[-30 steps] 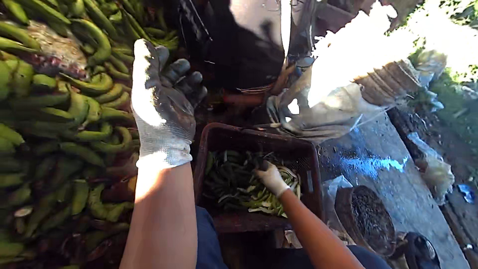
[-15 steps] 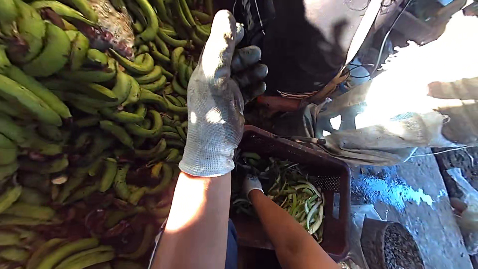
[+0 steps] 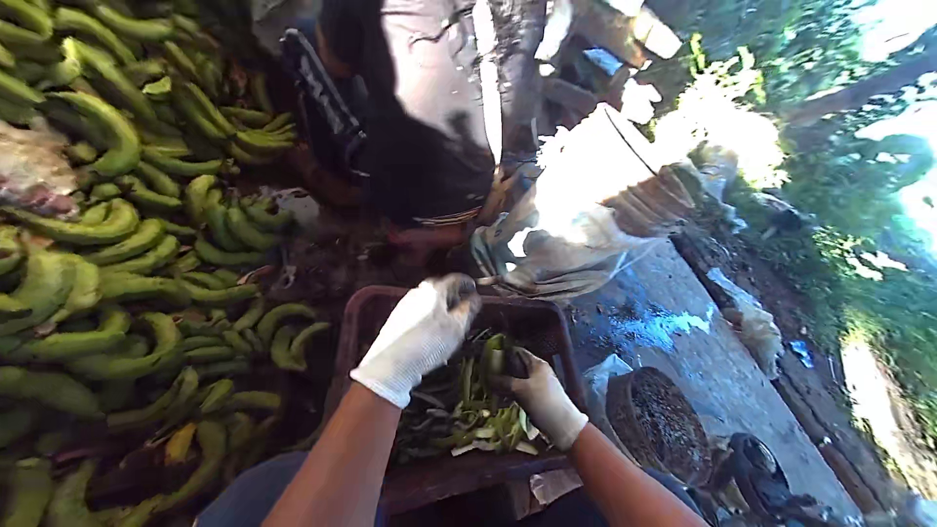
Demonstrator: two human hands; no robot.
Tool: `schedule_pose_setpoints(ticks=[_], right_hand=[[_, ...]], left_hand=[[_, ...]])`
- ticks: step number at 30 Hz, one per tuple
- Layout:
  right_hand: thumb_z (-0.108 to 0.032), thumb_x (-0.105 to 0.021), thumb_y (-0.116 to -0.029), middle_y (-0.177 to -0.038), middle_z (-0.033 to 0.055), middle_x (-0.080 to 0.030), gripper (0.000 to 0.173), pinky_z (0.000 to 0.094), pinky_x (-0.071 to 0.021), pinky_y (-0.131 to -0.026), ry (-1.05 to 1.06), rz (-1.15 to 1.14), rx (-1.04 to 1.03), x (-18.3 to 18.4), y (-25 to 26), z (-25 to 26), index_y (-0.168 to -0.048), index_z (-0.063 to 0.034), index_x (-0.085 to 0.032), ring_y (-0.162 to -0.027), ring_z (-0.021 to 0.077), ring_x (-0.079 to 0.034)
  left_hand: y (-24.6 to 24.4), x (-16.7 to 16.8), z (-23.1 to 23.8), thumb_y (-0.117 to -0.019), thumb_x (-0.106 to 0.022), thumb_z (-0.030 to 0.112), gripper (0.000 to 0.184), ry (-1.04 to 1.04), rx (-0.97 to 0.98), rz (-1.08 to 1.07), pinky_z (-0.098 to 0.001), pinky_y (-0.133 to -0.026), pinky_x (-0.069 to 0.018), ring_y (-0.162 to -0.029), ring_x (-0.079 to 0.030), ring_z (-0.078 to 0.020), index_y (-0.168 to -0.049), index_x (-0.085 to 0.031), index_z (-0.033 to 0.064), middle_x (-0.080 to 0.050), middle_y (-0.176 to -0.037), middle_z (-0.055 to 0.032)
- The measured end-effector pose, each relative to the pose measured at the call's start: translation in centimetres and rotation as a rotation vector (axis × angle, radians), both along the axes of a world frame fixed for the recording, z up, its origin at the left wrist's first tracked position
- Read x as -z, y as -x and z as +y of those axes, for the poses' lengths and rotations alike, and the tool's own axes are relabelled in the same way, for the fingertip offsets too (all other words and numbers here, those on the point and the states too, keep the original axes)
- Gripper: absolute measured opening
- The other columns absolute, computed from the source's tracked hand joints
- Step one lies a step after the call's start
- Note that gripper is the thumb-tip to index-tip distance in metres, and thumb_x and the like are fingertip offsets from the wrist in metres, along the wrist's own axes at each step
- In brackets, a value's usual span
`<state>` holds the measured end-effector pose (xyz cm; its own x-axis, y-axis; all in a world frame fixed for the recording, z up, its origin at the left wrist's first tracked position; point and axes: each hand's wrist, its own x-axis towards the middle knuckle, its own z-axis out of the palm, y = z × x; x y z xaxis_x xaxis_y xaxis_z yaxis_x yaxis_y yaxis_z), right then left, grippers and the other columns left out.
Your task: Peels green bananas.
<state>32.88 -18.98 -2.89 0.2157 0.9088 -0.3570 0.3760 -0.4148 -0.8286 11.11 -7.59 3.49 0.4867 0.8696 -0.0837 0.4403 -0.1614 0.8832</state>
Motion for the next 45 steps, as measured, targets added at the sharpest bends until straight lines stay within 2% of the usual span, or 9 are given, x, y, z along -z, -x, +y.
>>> schedule_pose_setpoints(ticks=[4,12,17,19,22,25,29,41,45], right_hand=[[-0.020,-0.082,-0.0818,-0.102,0.0050,-0.074,0.052,0.0362,-0.0632,-0.080,-0.250,0.053,0.150,-3.3,-1.1,-2.7,-0.129,-0.0068,-0.065,-0.089,0.0137,-0.072],[-0.023,-0.080,-0.0881,-0.113,0.0035,-0.074,0.052,0.0324,-0.0618,-0.076,-0.391,0.245,0.233,-4.4,-4.5,-3.9,-0.134,-0.0083,-0.062,-0.091,0.0147,-0.072],[-0.037,-0.071,-0.0945,-0.103,0.0024,-0.072,0.057,0.0319,-0.0589,-0.062,-0.275,0.199,0.285,-3.2,-6.0,-4.7,-0.143,-0.0123,-0.053,-0.072,0.0136,-0.068],[-0.040,-0.064,-0.0996,-0.104,0.0049,-0.071,0.054,0.0347,-0.0619,-0.062,-0.267,0.217,0.268,-3.1,-5.8,-5.0,-0.145,-0.0143,-0.052,-0.071,0.0162,-0.070],[-0.043,-0.056,-0.1037,-0.100,0.0048,-0.071,0.052,0.0351,-0.0607,-0.060,-0.298,0.282,0.222,-2.9,-4.7,-5.5,-0.148,-0.0152,-0.051,-0.069,0.0168,-0.068],[-0.043,-0.052,-0.1046,-0.091,0.0020,-0.069,0.049,0.0330,-0.0564,-0.057,-0.349,0.278,0.103,-2.5,-2.7,-6.3,-0.143,-0.0126,-0.052,-0.064,0.0128,-0.062],[-0.040,-0.055,-0.1034,-0.088,0.0021,-0.067,0.045,0.0322,-0.0578,-0.064,-0.419,0.122,-0.107,-2.1,0.4,-7.6,-0.134,-0.0071,-0.058,-0.068,0.0091,-0.063],[-0.037,-0.056,-0.1028,-0.087,0.0012,-0.066,0.039,0.0312,-0.0569,-0.068,-0.334,0.014,-0.261,-1.2,1.8,-7.8,-0.129,-0.0093,-0.062,-0.071,0.0082,-0.063],[-0.037,-0.056,-0.1026,-0.090,0.0022,-0.068,0.038,0.0335,-0.0578,-0.072,-0.295,0.002,-0.259,-1.2,1.5,-7.1,-0.129,-0.0102,-0.063,-0.075,0.0099,-0.065]], left_hand=[[-6.3,2.5,-3.8,-0.0979,-0.061,0.048,0.052,0.160,0.308,-0.093,-0.0450,-0.098,-0.0546,-0.107,-0.067,-0.0162,-0.140,-0.058,0.0183,-0.070,-0.118,-0.0049],[-6.8,1.8,-4.1,-0.0888,-0.077,0.034,0.047,0.188,0.051,-0.435,-0.0357,-0.087,-0.0620,-0.097,-0.071,-0.0160,-0.127,-0.064,0.0082,-0.073,-0.108,-0.0048],[-5.7,0.5,-4.0,-0.0669,-0.091,0.042,0.067,-0.032,0.093,-0.187,-0.0295,-0.083,-0.0602,-0.091,-0.069,-0.0087,-0.119,-0.062,0.0105,-0.071,-0.099,0.0021],[-5.6,0.4,-4.2,-0.0724,-0.087,0.043,0.060,-0.120,0.088,-0.093,-0.0289,-0.084,-0.0593,-0.093,-0.068,-0.0066,-0.119,-0.064,0.0131,-0.071,-0.102,0.0038],[-5.5,0.9,-4.1,-0.0941,-0.069,0.023,0.058,-0.032,0.074,-0.305,-0.0342,-0.091,-0.0595,-0.107,-0.068,-0.0157,-0.147,-0.048,0.0108,-0.066,-0.127,-0.0056],[-6.1,1.9,-3.9,-0.0967,-0.046,0.010,0.053,0.275,-0.049,-0.802,-0.0475,-0.081,-0.0613,-0.095,-0.070,-0.0325,-0.149,-0.037,0.0051,-0.066,-0.115,-0.0194],[-6.7,2.5,-3.8,-0.1112,-0.027,0.036,0.041,0.396,-0.278,-0.967,-0.0421,-0.066,-0.0615,-0.072,-0.068,-0.0236,-0.132,-0.049,0.0087,-0.066,-0.088,-0.0099],[-6.1,2.2,-4.2,-0.1080,-0.035,0.046,0.045,0.107,-0.264,-0.866,-0.0332,-0.058,-0.0593,-0.061,-0.063,-0.0170,-0.120,-0.058,0.0102,-0.060,-0.075,-0.0040],[-6.9,3.1,-5.1,-0.1072,-0.037,0.049,0.048,0.215,-0.237,-0.887,-0.0358,-0.060,-0.0591,-0.064,-0.063,-0.0188,-0.121,-0.058,0.0082,-0.062,-0.079,-0.0064]])
